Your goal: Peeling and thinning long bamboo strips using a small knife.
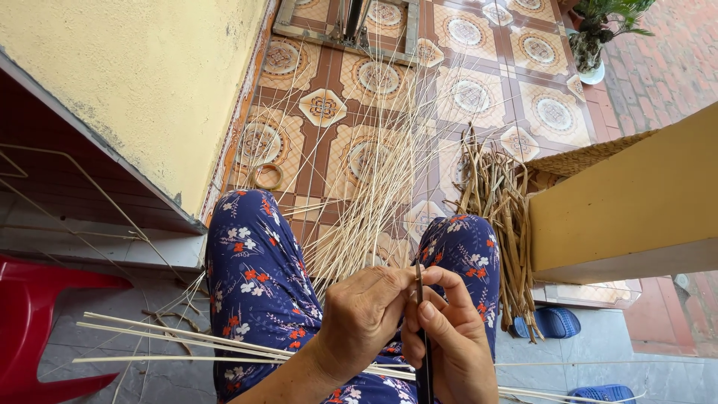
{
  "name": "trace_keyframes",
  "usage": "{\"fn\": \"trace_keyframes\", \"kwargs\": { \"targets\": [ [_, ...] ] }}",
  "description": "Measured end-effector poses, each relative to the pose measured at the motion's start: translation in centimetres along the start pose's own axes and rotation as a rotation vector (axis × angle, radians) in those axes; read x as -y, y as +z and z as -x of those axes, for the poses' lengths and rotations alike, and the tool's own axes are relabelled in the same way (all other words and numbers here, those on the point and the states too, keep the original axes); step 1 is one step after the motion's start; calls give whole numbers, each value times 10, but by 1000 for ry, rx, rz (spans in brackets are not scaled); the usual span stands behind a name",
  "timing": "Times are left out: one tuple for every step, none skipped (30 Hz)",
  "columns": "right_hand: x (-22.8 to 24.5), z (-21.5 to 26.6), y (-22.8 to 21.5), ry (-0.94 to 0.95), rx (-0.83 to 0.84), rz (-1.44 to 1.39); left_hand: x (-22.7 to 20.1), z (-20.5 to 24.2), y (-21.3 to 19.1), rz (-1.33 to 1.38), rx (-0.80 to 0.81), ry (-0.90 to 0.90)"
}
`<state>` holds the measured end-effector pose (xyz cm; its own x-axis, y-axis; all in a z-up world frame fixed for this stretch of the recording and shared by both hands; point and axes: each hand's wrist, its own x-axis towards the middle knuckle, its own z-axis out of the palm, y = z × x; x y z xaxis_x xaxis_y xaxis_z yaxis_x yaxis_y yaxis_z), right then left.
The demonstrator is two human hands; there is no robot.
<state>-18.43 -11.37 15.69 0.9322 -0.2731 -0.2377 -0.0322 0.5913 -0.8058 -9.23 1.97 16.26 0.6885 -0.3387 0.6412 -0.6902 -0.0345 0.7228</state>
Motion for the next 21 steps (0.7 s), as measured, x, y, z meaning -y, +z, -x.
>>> {"fn": "trace_keyframes", "kwargs": {
  "targets": [
    [1, 0, 0, 11, 2, -4, 0, 0, 0, -10, -7, 5],
    [2, 0, -1, 22, 5, -8, 0, -1, -1, -21, -14, 9],
    [2, 2, -1, 20, 5, -11, -1, -4, -4, -22, -12, 11],
    [3, 4, -1, -27, 19, 22, -3, -8, -7, 25, 17, 25],
    [3, 7, -2, -72, 32, 55, -5, -10, -10, 72, 45, 35],
    [2, 7, -1, -70, 31, 53, -2, -7, -10, 70, 47, 34],
    [2, 5, 0, -52, 40, 64, 2, -6, -11, 62, 83, 41],
    [2, 4, 2, -33, 49, 76, 5, -5, -11, 54, 119, 48],
    [0, 1, 0, -37, 50, 76, 6, -4, -10, 53, 119, 52],
    [-2, -1, -2, -25, 67, 80, 7, -3, -9, 7, 93, 43],
    [-5, -4, -3, -12, 82, 85, 8, -1, -8, -38, 67, 32],
    [-2, -1, -2, -14, 81, 84, 5, -3, -9, -38, 68, 34],
    [1, 0, 0, -16, 58, 72, 4, -6, -11, -10, 81, 13],
    [4, 2, 2, -19, 35, 60, 2, -9, -13, 19, 94, -9],
    [6, 4, 3, -17, 36, 58, -1, -12, -14, 16, 95, -10],
    [8, 7, 3, -64, 72, 84, -3, -15, -16, 50, 102, 33],
    [10, 9, 3, -113, 109, 110, -5, -19, -18, 85, 109, 78],
    [8, 6, 3, -113, 110, 108, -1, -15, -16, 82, 109, 78],
    [7, 2, 3, -97, 107, 111, 3, -12, -14, 48, 100, 84],
    [6, -1, 2, -81, 104, 114, 7, -10, -11, 14, 91, 90],
    [3, -4, 0, -84, 102, 115, 9, -8, -11, 16, 92, 92]
  ]
}}
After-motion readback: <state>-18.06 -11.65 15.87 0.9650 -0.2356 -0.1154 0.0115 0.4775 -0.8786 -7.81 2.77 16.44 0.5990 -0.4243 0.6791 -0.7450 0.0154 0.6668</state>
